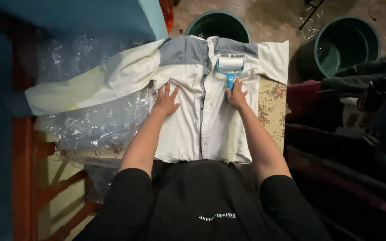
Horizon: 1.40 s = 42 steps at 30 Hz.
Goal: The person unfolds a white and grey long-sleeved shirt on a table, smooths it out, and uses a lint roller to clean the front and sleeves. The shirt remains on the table at the end of the clip.
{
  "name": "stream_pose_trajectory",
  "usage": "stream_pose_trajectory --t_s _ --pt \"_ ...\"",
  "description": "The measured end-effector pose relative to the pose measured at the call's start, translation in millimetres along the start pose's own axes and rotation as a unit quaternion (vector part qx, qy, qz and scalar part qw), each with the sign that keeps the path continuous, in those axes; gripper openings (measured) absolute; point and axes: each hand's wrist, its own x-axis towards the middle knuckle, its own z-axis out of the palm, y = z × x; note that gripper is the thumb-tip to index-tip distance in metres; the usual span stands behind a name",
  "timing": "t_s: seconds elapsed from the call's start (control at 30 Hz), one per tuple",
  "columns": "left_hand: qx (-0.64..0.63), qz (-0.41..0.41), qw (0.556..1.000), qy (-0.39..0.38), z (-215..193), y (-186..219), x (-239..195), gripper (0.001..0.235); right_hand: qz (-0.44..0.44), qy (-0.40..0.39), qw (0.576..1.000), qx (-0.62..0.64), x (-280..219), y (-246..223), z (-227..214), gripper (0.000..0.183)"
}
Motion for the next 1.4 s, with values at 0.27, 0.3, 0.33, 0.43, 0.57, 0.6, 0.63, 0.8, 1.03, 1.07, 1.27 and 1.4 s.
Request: stream_pose_trajectory --t_s 0.27,0.3,0.33,0.43,0.57,0.6,0.63,0.8,1.03,1.07,1.27,1.4 --pt "0.010 -0.017 1.000 -0.023 -28.6 1.1 28.9 0.082 -0.005 0.000 0.999 0.045 39.0 -17.7 -26.5 0.072" --pt "0.016 -0.017 0.999 -0.024 -34.5 4.7 21.8 0.081 -0.009 -0.007 0.998 0.064 36.4 -22.3 -31.1 0.073" --pt "0.017 -0.018 0.999 -0.023 -32.6 7.0 19.3 0.081 -0.010 -0.007 0.998 0.065 33.5 -26.3 -34.5 0.073" --pt "0.014 -0.030 0.999 0.003 -28.6 16.5 1.9 0.074 -0.008 -0.015 0.997 0.079 21.4 -36.5 -45.8 0.073" --pt "-0.002 -0.026 0.998 0.057 -13.6 32.1 -39.8 0.066 -0.027 -0.013 0.995 0.093 7.5 -42.4 -56.7 0.070" --pt "-0.011 -0.018 0.997 0.068 -6.7 34.8 -48.8 0.064 -0.031 -0.010 0.995 0.090 5.6 -44.2 -58.7 0.068" --pt "-0.011 -0.019 0.997 0.071 21.9 30.8 -53.2 0.064 -0.033 -0.010 0.995 0.090 5.5 -30.2 -46.4 0.068" --pt "0.020 0.114 0.940 0.322 103.1 36.5 -121.6 0.049 -0.123 0.116 0.985 0.028 -42.6 26.1 -1.7 0.030" --pt "-0.008 0.082 0.977 0.199 134.0 46.0 -160.1 0.068 -0.126 0.137 0.982 0.019 -180.4 24.0 5.7 0.041" --pt "-0.010 0.107 0.968 0.227 132.9 48.3 -159.6 0.064 -0.121 0.160 0.980 -0.015 -187.1 30.8 9.8 0.037" --pt "0.012 0.228 0.928 0.294 139.4 70.1 -135.7 0.064 -0.079 0.217 0.971 -0.056 -202.5 72.7 30.9 0.035" --pt "0.007 0.269 0.939 0.215 145.9 89.6 -126.4 0.062 0.002 0.217 0.975 -0.038 -210.7 89.2 36.6 0.039"
